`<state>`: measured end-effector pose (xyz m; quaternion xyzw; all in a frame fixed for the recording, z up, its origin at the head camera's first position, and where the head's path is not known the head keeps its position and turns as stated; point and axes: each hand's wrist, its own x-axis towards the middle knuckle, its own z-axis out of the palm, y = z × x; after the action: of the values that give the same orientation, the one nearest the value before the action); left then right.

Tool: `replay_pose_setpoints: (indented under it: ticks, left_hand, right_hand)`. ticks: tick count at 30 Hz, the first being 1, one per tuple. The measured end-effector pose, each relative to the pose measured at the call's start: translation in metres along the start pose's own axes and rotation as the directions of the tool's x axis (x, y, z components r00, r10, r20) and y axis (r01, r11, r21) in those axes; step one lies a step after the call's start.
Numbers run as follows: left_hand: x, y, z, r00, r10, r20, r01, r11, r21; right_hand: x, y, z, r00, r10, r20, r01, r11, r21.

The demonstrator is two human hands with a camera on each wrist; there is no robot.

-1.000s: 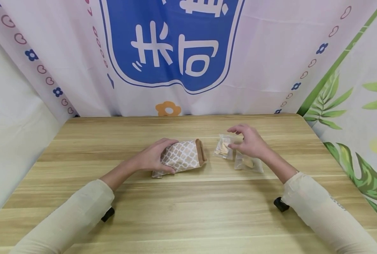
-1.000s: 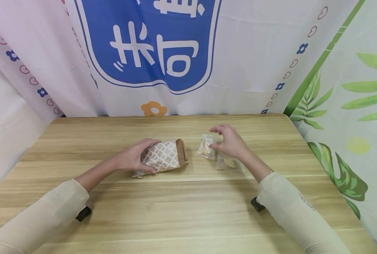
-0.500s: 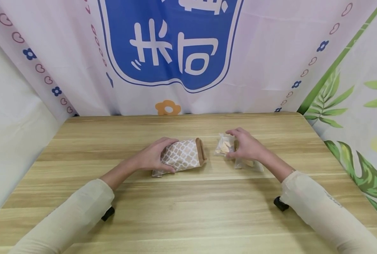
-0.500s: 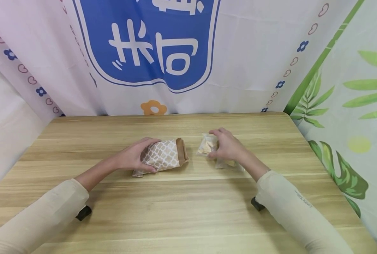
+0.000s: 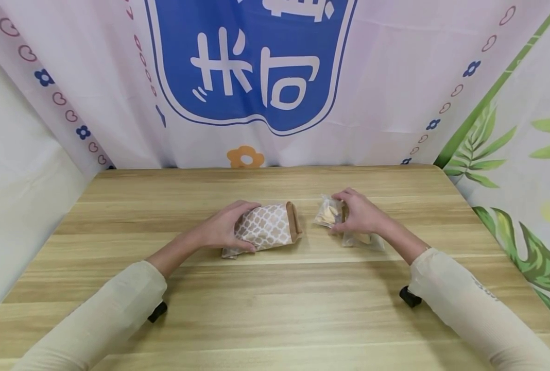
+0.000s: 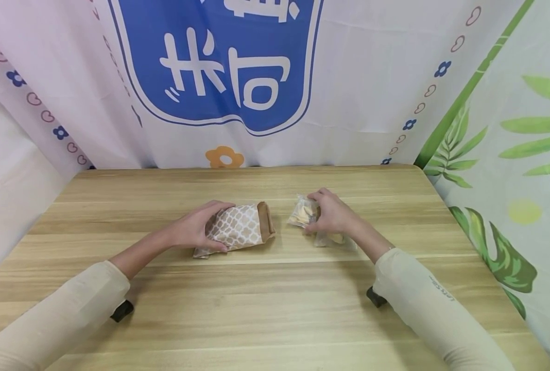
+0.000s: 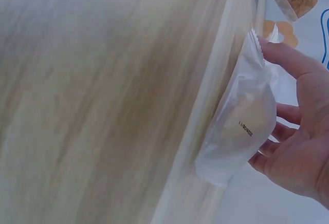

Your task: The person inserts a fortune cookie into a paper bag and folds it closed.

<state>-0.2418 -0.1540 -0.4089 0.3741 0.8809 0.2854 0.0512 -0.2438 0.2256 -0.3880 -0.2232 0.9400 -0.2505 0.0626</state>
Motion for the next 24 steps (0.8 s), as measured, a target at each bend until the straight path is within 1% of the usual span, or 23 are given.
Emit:
replay_pose_setpoints:
  ticks: [4, 12, 20, 24]
  left_hand:
    - [-0.0004, 0.0010, -0.0003, 1.000, -0.003, 0.003, 0.003, 1.000, 0.003]
    - [-0.0004, 0.0023, -0.0012, 1.000, -0.004, 0.001, 0.004, 1.000, 0.002]
    - [-0.0005, 0.0034, -0.0012, 1.000, -0.008, 0.007, 0.008, 1.000, 0.015]
    - [-0.0004, 0.0029, -0.0013, 1.000, -0.009, 0.010, 0.009, 1.000, 0.015]
  right_hand:
    - [0.0006, 0.0015, -0.0002, 1.000, -0.010, 0.005, 0.010, 1.000, 0.021]
    - [0.0026, 0.0025, -0.0005, 1.000, -0.002, 0.006, 0.002, 0.997, 0.074]
    - [0.0028, 0.0049, 0.0003, 0.998, -0.058, -0.027, 0.061, 0.994, 0.091]
    - [0.0030, 0.0056, -0.0009, 0.997, -0.060, -0.038, 0.064, 0.993, 0.103]
